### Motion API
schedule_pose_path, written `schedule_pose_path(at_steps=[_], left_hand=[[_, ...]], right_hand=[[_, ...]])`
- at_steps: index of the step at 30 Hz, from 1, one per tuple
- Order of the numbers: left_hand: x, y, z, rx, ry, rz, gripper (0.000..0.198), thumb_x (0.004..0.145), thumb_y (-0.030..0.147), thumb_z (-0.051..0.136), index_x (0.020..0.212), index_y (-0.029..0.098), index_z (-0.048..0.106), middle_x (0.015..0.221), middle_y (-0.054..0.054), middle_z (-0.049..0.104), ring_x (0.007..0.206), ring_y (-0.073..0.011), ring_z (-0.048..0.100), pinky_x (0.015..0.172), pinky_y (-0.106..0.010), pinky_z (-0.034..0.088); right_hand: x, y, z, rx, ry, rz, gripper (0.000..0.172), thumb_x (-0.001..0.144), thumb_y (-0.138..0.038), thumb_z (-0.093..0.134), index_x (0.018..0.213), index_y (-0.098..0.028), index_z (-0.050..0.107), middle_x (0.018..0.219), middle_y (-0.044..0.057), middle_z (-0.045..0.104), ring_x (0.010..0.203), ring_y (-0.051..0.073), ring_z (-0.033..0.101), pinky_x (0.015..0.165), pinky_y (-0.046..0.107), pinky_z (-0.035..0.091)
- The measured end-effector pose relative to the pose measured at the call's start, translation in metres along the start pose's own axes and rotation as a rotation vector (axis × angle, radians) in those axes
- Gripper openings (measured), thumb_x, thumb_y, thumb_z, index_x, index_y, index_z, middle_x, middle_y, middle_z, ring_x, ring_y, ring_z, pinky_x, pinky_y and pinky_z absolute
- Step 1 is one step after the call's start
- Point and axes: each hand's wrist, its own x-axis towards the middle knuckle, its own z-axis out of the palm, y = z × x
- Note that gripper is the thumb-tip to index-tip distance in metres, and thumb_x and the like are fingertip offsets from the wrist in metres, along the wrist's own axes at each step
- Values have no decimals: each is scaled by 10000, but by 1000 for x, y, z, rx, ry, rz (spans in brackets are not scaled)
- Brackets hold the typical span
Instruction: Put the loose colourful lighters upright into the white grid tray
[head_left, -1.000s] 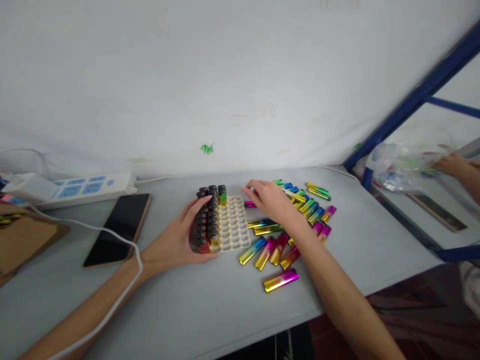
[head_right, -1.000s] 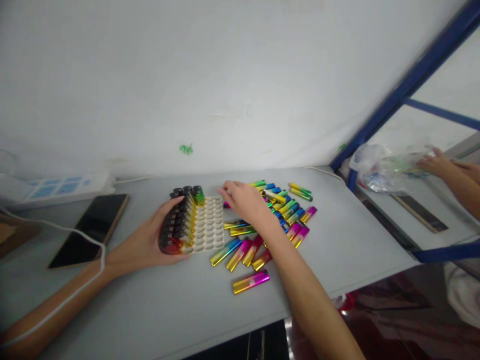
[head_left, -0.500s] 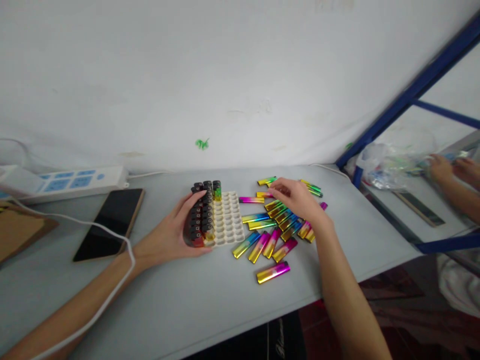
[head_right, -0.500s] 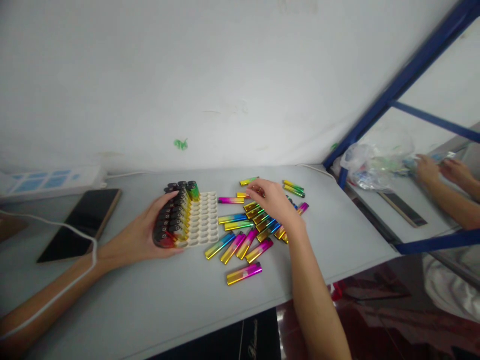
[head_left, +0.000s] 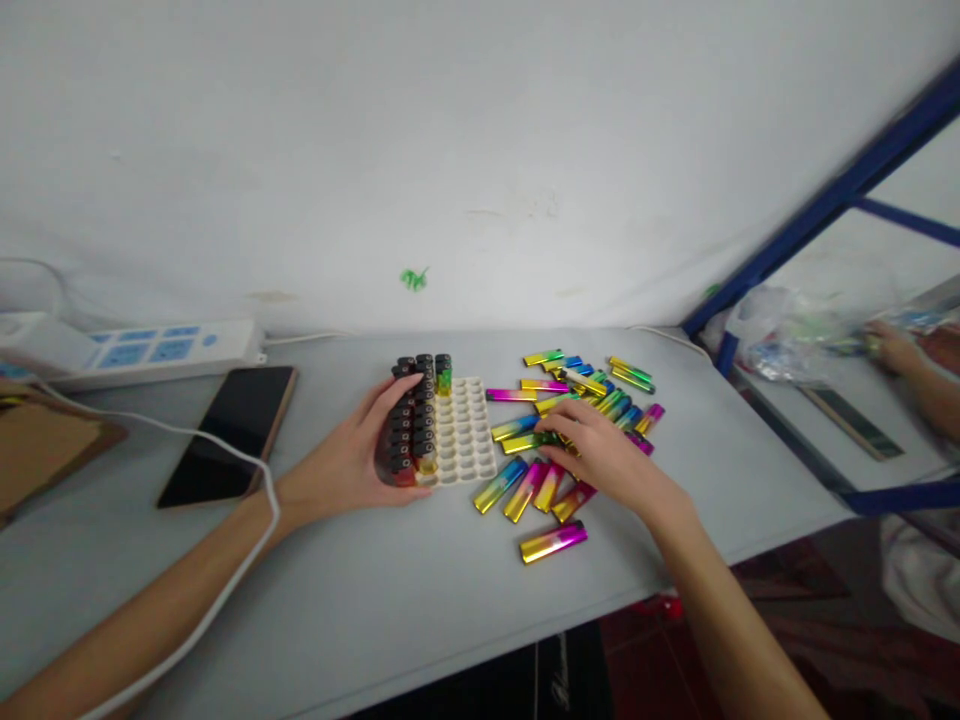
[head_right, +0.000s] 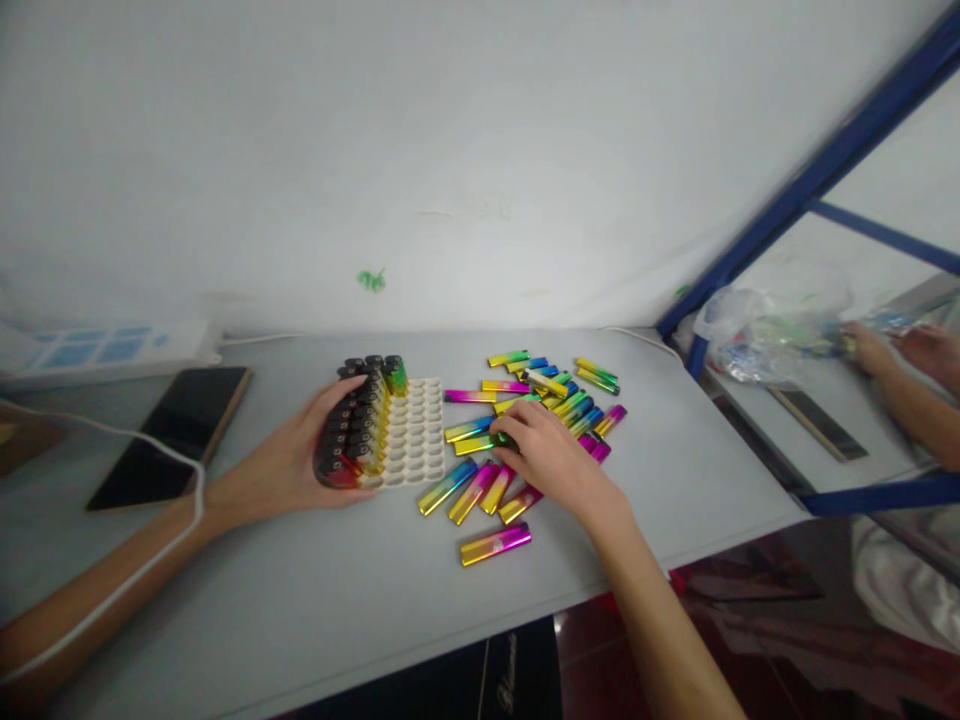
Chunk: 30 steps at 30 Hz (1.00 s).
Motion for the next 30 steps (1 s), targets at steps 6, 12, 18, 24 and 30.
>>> schedule_pose_path(at_steps=[6,12,18,24,30], left_hand=[[-1,-1,1,9,7,18,1399,721,552,1019,1832,454,173,1818,-106,433,1617,-523,526,1374,-706,448],[-2,-2,1,-1,-4,-16,1398,714,560,1021,1830,436,188,1812,-141,429,1629,-522,511,1360,-737,444],[-1,0,0,-1,-16,-30,1388,715,581,1005,1834,392,206,1825,-130,417,1616,-530,526,1355,-690,478],[-1,5,-2,16,-20,-4,1343,753,560,986,1830,338,215,1835,-113,423,1630,-509,513,1388,-635,446],[-2,5,-2,10,3,14,1342,747,527,1012,1829,348,239,1811,-159,450,1621,-478,543,1345,-644,505]], right_hand=[[11,0,-15,149,0,-30,110,1106,-274,709,1178,-238,784,1295,140,777,1281,330,734,1137,562,607],[25,4,-15,706,59,178,414,1187,-575,492,1063,-241,703,859,40,784,733,211,734,734,368,609],[60,-6,-19,873,288,220,444,933,-642,866,1133,-250,807,796,-13,667,720,177,643,672,326,550],[91,-25,-7,1037,288,202,476,920,-684,841,1075,-236,810,920,36,724,880,215,693,791,364,608],[88,-40,19,1553,100,258,523,958,-770,786,1124,-287,672,843,-17,696,720,170,654,708,318,603]])
